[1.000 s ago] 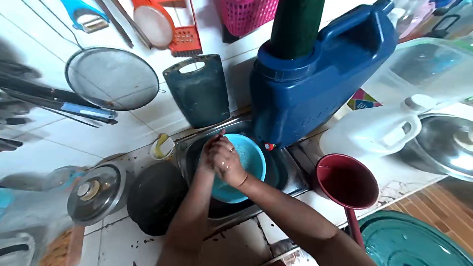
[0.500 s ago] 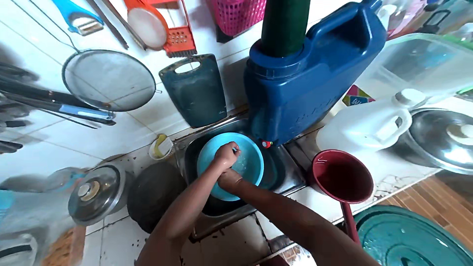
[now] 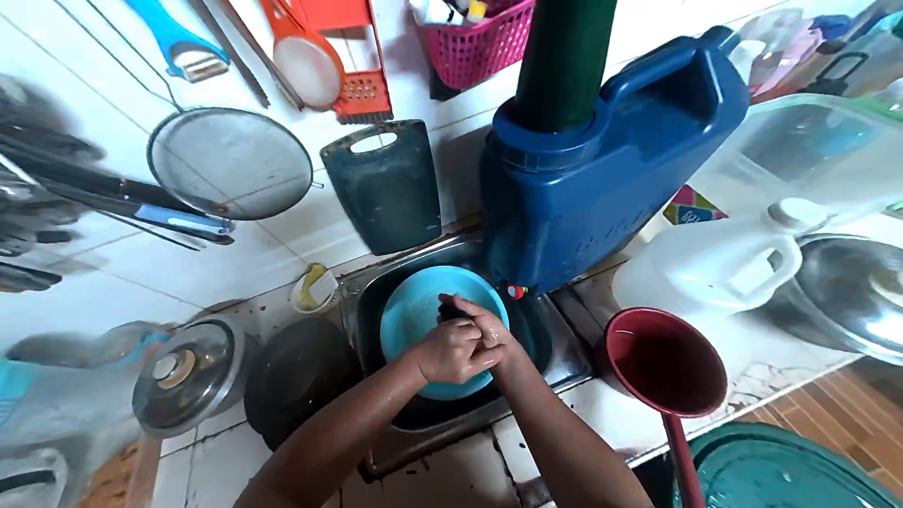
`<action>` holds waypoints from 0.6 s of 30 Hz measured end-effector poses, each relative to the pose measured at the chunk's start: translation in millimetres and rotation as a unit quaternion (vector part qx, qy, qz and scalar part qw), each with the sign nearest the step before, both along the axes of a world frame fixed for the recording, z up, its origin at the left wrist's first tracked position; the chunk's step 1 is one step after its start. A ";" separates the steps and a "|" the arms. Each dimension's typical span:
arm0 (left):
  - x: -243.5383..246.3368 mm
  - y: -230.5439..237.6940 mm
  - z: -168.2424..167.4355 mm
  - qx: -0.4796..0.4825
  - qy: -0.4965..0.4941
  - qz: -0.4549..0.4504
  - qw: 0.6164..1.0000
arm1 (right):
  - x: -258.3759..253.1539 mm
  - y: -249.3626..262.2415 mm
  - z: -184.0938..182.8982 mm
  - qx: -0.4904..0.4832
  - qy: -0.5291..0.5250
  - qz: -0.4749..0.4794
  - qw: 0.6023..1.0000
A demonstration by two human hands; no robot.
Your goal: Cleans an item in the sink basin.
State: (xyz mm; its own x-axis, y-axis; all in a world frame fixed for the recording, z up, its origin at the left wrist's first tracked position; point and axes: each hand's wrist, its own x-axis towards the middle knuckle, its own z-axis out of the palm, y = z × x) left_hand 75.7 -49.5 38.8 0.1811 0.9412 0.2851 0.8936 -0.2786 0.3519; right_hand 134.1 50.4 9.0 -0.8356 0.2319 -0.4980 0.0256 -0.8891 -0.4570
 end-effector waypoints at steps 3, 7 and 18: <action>-8.6 -5.0 -12.6 0.200 -0.188 0.155 0.949 | -12.5 -3.4 19.0 -0.024 0.038 -0.100 0.994; -17.3 20.2 4.9 0.330 -0.576 0.303 0.684 | -38.4 -26.2 55.1 0.224 0.064 -0.304 0.924; -84.4 17.3 30.0 -0.102 -0.820 0.092 0.556 | -38.7 -28.2 56.1 0.822 0.286 -0.292 0.396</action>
State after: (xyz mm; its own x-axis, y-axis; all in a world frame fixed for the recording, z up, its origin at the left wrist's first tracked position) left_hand -8.7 -32.1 68.7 -0.2684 0.9443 -0.1905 -0.6678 -0.0398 0.7432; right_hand 95.4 22.2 65.1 -0.2679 0.0868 0.9595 -0.4903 0.8450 -0.2133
